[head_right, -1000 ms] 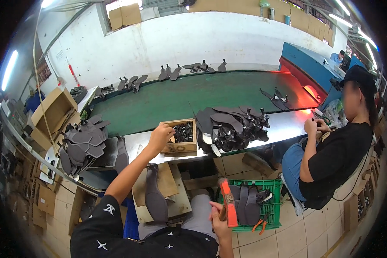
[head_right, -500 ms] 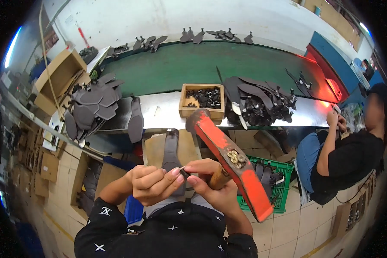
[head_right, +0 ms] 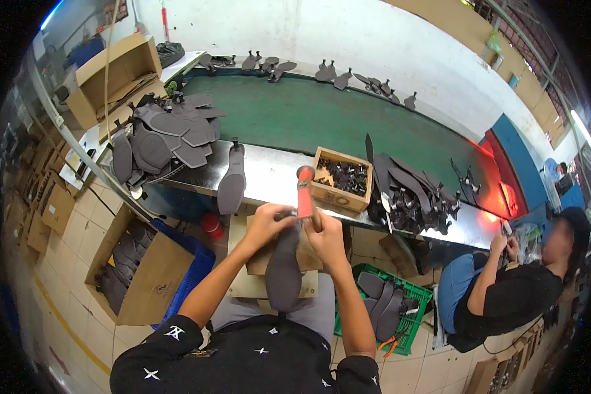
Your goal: Assembling shoe soles and components using a hammer and pliers in a manufacturing setting.
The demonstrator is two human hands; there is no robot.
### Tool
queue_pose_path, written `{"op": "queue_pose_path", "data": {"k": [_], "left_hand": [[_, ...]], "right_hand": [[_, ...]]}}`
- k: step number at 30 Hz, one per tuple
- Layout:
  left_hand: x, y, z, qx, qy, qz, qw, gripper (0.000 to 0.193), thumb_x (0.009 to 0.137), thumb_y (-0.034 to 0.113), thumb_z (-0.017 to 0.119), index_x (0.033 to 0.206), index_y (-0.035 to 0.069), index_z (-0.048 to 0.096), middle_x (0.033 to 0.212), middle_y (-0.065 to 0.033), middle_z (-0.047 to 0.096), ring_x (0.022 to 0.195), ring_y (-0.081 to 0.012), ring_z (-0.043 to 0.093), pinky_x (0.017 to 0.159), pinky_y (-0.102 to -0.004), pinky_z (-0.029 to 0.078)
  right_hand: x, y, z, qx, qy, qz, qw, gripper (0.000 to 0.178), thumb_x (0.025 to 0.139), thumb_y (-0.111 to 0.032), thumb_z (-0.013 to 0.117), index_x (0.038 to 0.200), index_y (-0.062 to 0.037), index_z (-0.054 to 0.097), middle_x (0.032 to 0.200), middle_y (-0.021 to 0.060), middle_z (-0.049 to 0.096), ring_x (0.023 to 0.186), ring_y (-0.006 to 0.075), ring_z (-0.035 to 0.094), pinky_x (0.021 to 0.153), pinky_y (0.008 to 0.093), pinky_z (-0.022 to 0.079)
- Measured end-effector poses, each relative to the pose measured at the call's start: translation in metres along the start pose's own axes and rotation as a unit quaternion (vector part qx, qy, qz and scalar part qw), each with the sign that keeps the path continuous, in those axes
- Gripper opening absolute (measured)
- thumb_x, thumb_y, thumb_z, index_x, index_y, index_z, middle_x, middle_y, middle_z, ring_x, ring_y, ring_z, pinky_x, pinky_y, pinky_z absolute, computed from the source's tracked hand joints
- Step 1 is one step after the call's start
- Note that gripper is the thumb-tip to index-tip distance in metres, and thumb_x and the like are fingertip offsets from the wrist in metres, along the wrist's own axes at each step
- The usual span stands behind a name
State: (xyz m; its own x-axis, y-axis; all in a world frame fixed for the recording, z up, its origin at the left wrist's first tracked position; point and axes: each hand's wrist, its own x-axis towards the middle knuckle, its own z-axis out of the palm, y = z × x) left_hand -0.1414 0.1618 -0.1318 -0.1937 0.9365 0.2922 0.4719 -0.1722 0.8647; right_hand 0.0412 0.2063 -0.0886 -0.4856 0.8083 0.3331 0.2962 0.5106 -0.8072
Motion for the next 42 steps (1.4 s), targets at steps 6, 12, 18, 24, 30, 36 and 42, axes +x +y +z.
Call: {"op": "queue_pose_path", "data": {"k": [6, 12, 18, 24, 30, 36, 42], "left_hand": [[-0.022, 0.009, -0.012, -0.001, 0.009, 0.065, 0.998, 0.032, 0.074, 0.019, 0.08, 0.1, 0.003, 0.072, 0.091, -0.0146, 0.071, 0.087, -0.0306, 0.067, 0.081, -0.038, 0.05], [-0.03, 0.001, -0.014, 0.021, 0.029, 0.149, 0.988, 0.03, 0.07, 0.012, 0.077, 0.098, 0.002, 0.07, 0.084, -0.0172, 0.068, 0.081, -0.0343, 0.067, 0.073, -0.0402, 0.052], [-0.025, -0.009, -0.01, -0.039, 0.026, 0.113, 0.993, 0.038, 0.072, 0.011, 0.081, 0.106, 0.0, 0.067, 0.08, -0.018, 0.068, 0.076, -0.0295, 0.07, 0.07, -0.0362, 0.054], [-0.026, 0.01, -0.023, -0.159, -0.039, 0.015, 0.986, 0.025, 0.077, 0.012, 0.08, 0.099, -0.001, 0.075, 0.083, -0.0097, 0.073, 0.074, -0.0101, 0.064, 0.069, -0.028, 0.051], [-0.028, 0.006, -0.021, -0.233, -0.063, -0.035, 0.97, 0.026, 0.08, 0.008, 0.077, 0.104, 0.0, 0.075, 0.084, -0.0029, 0.073, 0.075, -0.0049, 0.061, 0.067, -0.0231, 0.05], [-0.026, -0.011, -0.02, -0.185, -0.108, -0.066, 0.975, 0.04, 0.079, 0.007, 0.076, 0.118, 0.001, 0.069, 0.092, -0.008, 0.074, 0.082, -0.0083, 0.066, 0.072, -0.0233, 0.052], [-0.034, -0.011, -0.018, 0.127, -0.051, 0.092, 0.986, 0.096, 0.079, 0.032, 0.079, 0.152, 0.0, 0.026, 0.12, -0.0117, 0.069, 0.129, -0.0227, 0.053, 0.11, -0.0459, 0.032]], "right_hand": [[-0.003, -0.005, 0.011, 0.034, -0.022, -0.073, 0.996, 0.016, 0.083, 0.002, 0.062, 0.098, 0.0033, 0.061, 0.078, 0.0223, 0.057, 0.065, 0.0351, 0.055, 0.062, 0.0361, 0.046], [-0.011, -0.016, 0.008, -0.074, -0.084, -0.136, 0.984, 0.038, 0.074, 0.008, 0.063, 0.11, -0.0026, 0.066, 0.108, 0.014, 0.069, 0.095, 0.0366, 0.067, 0.077, 0.0383, 0.055], [-0.015, -0.028, 0.009, -0.13, -0.065, -0.114, 0.983, 0.029, 0.083, 0.002, 0.064, 0.111, -0.0043, 0.068, 0.109, 0.0163, 0.07, 0.093, 0.0321, 0.07, 0.079, 0.035, 0.055], [-0.055, -0.058, -0.004, 0.018, 0.032, 0.037, 0.999, 0.029, 0.096, -0.013, 0.061, 0.122, 0.0005, 0.056, 0.093, 0.0186, 0.066, 0.077, 0.0285, 0.066, 0.07, 0.0337, 0.052], [-0.091, -0.087, -0.022, -0.033, 0.007, 0.061, 0.998, 0.033, 0.1, -0.011, 0.055, 0.129, 0.0038, 0.052, 0.098, 0.0219, 0.066, 0.082, 0.0305, 0.067, 0.074, 0.0361, 0.052], [-0.08, -0.092, -0.024, -0.079, -0.016, -0.003, 0.997, 0.033, 0.097, -0.006, 0.057, 0.127, 0.0059, 0.053, 0.107, 0.0275, 0.065, 0.095, 0.0452, 0.064, 0.083, 0.0419, 0.052], [-0.096, -0.096, -0.026, -0.174, 0.097, -0.098, 0.975, 0.04, 0.096, -0.005, 0.057, 0.135, -0.0001, 0.052, 0.105, 0.0219, 0.068, 0.075, 0.0202, 0.063, 0.069, 0.0334, 0.052]]}}
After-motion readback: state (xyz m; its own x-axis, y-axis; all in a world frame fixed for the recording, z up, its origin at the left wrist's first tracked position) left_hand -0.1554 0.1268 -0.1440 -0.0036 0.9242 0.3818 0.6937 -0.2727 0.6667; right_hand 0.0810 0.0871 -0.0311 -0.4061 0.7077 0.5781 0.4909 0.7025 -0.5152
